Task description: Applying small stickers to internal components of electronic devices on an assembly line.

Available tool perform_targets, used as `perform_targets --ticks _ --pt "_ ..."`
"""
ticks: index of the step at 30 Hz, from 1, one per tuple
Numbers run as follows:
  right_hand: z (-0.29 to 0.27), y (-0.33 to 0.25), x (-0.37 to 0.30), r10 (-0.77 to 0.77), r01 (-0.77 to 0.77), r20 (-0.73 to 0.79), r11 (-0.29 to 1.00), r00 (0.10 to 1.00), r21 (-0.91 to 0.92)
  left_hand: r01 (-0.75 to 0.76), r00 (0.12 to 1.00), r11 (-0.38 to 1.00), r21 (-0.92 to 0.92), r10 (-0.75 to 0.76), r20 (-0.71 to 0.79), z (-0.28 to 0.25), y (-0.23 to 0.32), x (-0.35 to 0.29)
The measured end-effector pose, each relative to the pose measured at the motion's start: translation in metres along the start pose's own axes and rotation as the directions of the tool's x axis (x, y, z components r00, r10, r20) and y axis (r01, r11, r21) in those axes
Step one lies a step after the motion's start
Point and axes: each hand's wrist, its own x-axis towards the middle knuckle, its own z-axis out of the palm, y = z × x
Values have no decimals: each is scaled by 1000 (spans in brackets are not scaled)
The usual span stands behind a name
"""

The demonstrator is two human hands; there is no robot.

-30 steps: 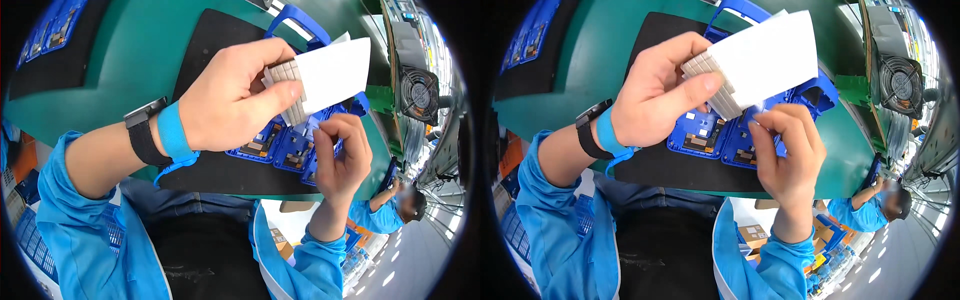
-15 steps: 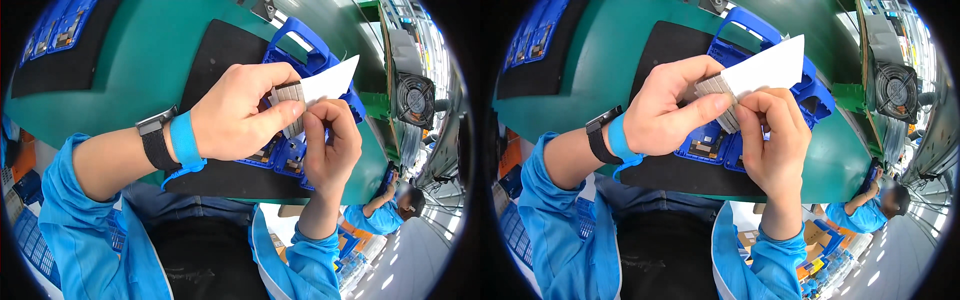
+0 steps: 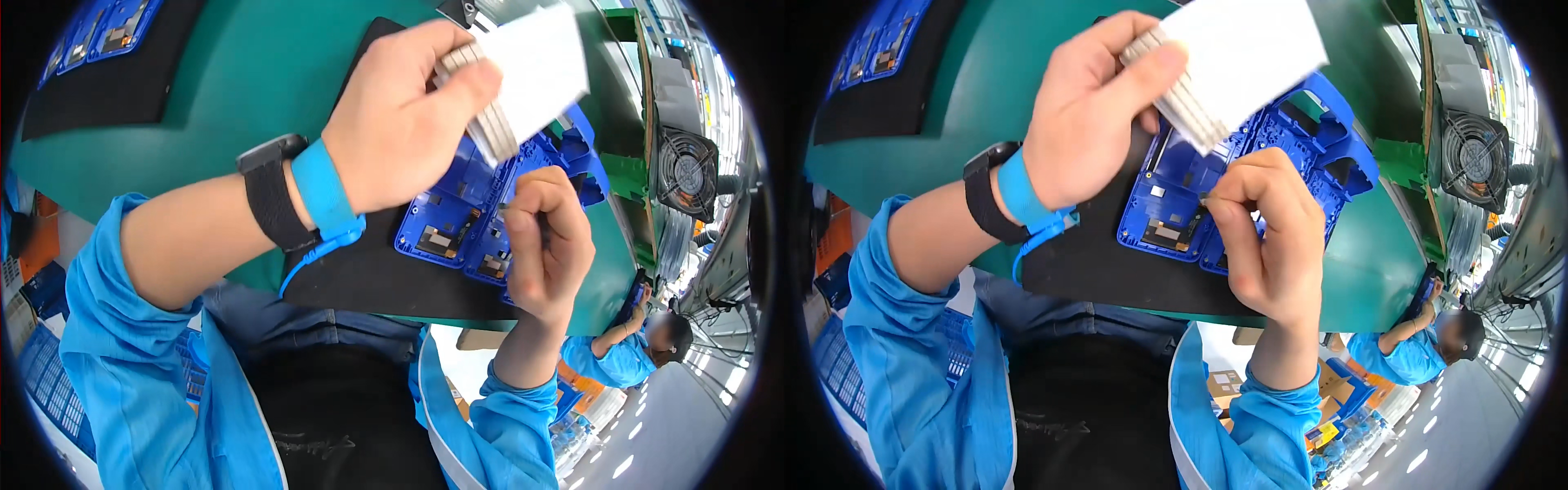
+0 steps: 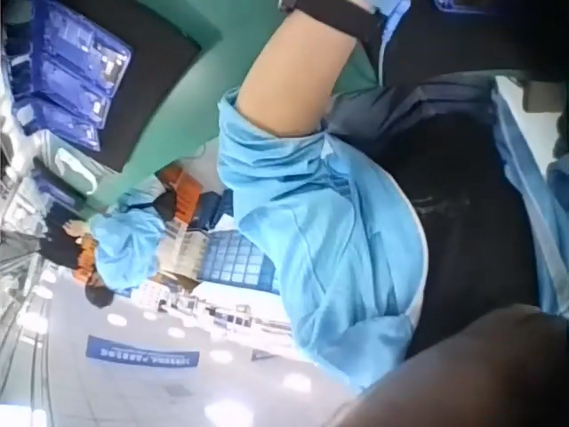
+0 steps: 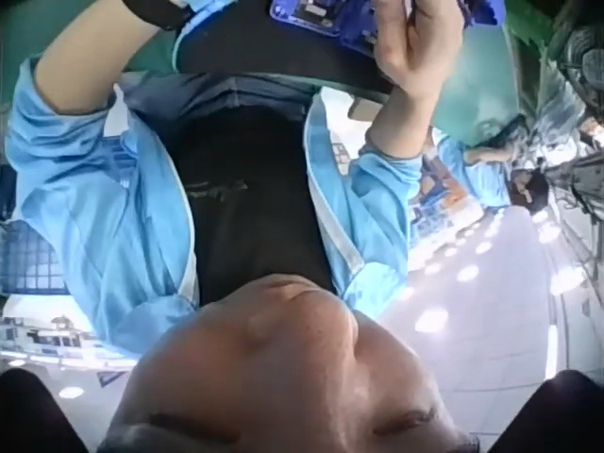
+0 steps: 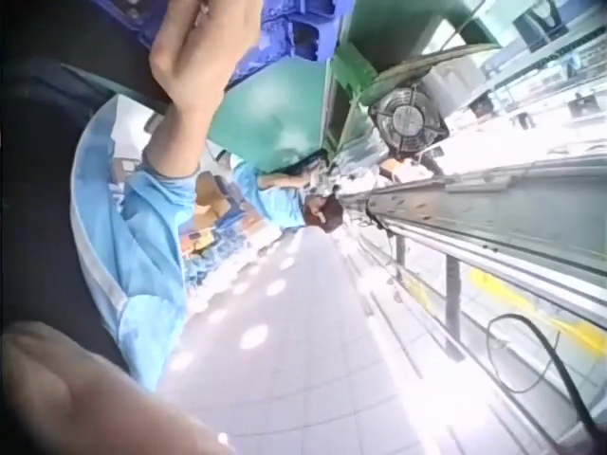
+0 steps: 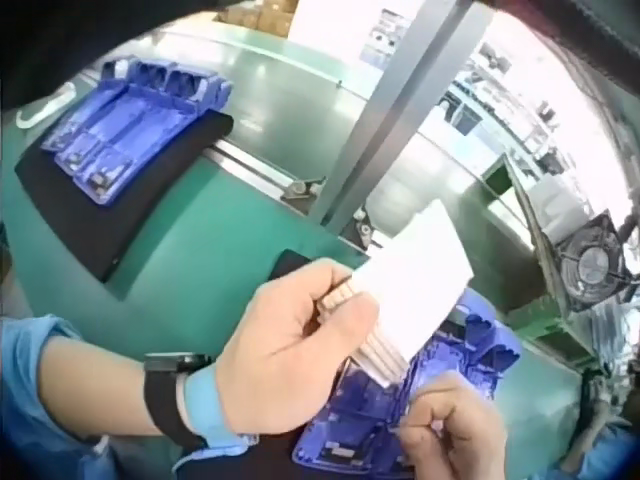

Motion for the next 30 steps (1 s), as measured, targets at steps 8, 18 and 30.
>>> perform_targets --ticks 8,18,30 --pt "19 1 11 23 39 325 983 945 -182 -679 725 675 286 677 124 -12 -10 15" --pt "17 -1 25 55 84 414 948 909 -309 -622 769 734 274 639 34 -12 14 9" --pt "-7 32 -18 -85 374 458 716 885 -589 -898 -20 -29 440 999 26 22 -16 28"
